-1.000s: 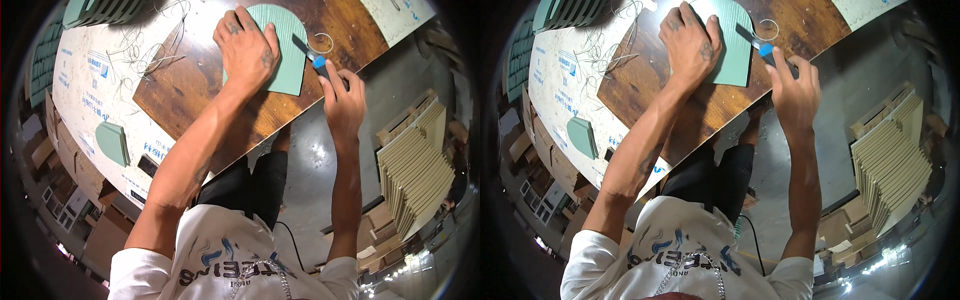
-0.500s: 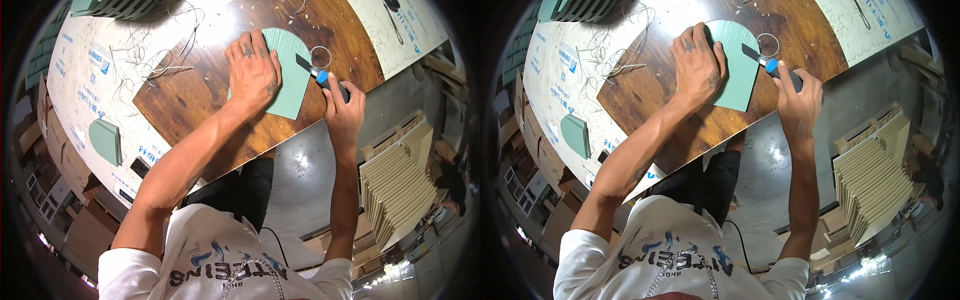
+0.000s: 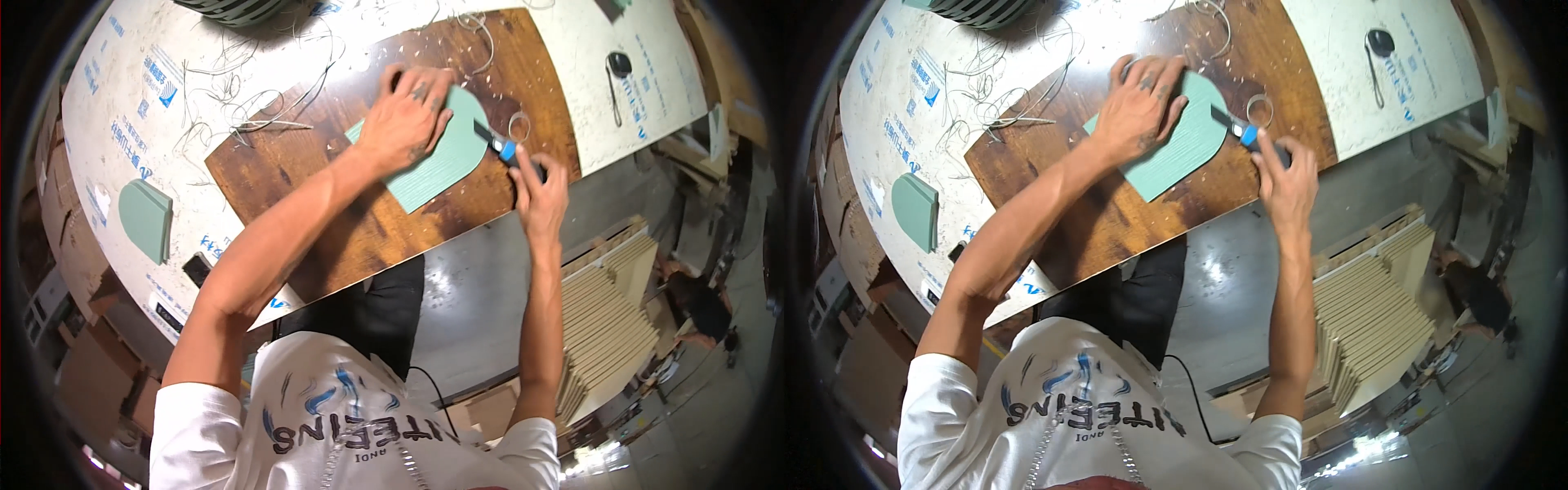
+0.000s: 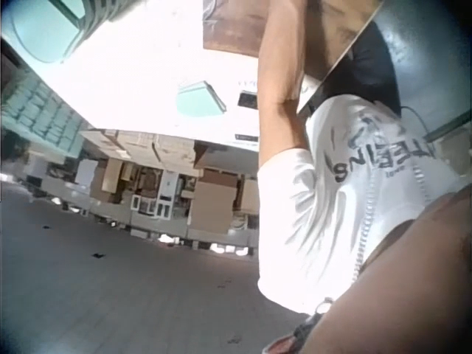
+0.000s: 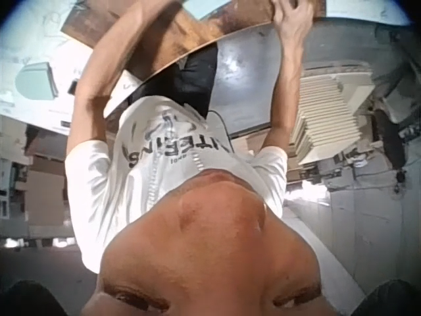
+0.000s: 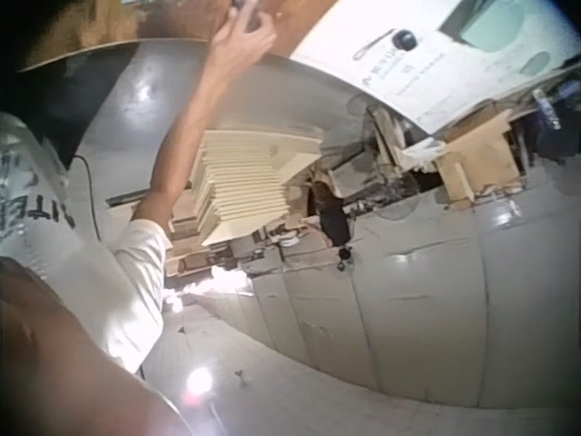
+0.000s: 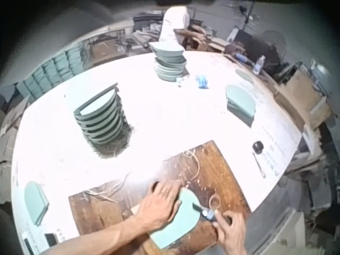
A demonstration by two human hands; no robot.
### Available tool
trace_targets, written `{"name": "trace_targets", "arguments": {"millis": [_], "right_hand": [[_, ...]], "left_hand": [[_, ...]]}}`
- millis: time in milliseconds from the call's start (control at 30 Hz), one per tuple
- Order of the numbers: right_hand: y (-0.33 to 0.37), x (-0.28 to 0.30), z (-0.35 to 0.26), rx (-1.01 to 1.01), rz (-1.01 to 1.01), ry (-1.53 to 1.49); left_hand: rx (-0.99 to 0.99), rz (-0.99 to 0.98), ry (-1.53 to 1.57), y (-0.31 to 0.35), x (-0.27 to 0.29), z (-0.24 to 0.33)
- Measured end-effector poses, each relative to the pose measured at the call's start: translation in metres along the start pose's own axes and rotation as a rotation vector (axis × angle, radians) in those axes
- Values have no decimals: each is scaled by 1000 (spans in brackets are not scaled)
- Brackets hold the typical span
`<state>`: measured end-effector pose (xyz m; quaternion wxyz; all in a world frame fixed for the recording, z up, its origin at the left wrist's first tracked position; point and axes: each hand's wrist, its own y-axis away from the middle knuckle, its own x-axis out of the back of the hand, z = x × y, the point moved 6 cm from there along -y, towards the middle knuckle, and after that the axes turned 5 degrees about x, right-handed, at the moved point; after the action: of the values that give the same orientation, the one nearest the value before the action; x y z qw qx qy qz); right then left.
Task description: The person uses a utility knife to trim the edges of light green foam pieces on a wooden work surface. They repeatedly pick up a piece, cut along its curved edge, and place the finished piece into a growing stack on the table.
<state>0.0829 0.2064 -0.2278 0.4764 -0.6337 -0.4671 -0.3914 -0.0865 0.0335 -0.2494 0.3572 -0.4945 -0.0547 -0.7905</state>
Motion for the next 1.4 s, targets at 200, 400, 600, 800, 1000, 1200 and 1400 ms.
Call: {"name": "trace_targets", "arguments": {"millis": [200,400,600,800,1000,1200,1400], "right_hand": [[-6,-2,10,29,-8,-13],[-33,-14,26,244,-65,-151],[-98,-38,15,351,-42,-192],[-98,-18,48,423,-150,-242],[-78,-8,61,363,-204,-168],[-90,-20,51,416,-192,-124],[-134,-41,22,456,-157,-235]], "left_hand": [[628,155,-151,29,-6,12],[652,131,-194,35,-4,11],[641,128,-211,28,-2,11],[252,-72,-64,-7,-5,-13],[1001,369,-235,12,2,-2],[974,401,-243,32,-11,9],[950,392,-263,33,-10,11]]}}
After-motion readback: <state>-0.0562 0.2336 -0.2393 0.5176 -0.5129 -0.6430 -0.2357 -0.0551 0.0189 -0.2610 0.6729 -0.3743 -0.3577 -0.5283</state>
